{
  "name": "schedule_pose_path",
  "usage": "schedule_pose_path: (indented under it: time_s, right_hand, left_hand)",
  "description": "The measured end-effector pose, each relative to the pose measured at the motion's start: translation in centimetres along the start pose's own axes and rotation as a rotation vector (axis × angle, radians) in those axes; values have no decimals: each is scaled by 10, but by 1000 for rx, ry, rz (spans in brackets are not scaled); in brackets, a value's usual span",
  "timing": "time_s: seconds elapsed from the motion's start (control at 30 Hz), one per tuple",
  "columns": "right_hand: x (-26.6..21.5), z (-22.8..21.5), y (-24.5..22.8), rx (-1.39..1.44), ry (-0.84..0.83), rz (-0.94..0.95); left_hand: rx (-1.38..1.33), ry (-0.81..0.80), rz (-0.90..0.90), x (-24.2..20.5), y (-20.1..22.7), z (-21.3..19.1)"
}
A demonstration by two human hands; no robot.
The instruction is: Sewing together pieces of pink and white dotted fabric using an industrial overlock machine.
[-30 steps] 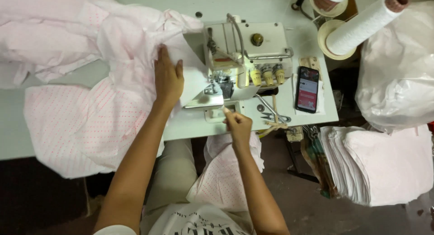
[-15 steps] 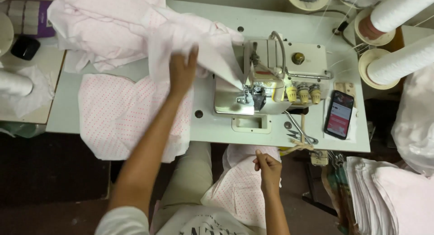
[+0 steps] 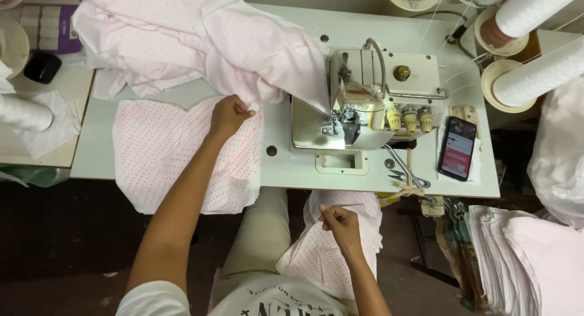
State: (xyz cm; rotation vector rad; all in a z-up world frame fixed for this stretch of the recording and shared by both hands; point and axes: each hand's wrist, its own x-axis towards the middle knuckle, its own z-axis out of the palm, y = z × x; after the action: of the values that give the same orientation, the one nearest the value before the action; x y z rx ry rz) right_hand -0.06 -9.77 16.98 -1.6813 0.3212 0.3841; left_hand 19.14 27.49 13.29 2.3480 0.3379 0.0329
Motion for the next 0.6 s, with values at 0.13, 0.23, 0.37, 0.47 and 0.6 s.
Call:
schedule_pose_path:
  time_s: [0.13,0.23,0.37,0.47,0.6]
  right_hand:
    - [10,14,3,-69,-37,-49]
    - [7,33,-8,-75,-123,-84]
    - [-1,39,-21,-121,-178,-145]
    - [-1,31,-8,-138,-198,-113]
    - [0,20,17,-162,-193,-73]
  left_hand:
    - [-18,-7,52,-25,8,-26]
    - [71,-36,18,-52,27,-26]
    - [-183,6,53,-26,-17,-21]
    - [-400,114,82,1,-61,-45]
    - [-482,249,-89,-8,-79,-103]
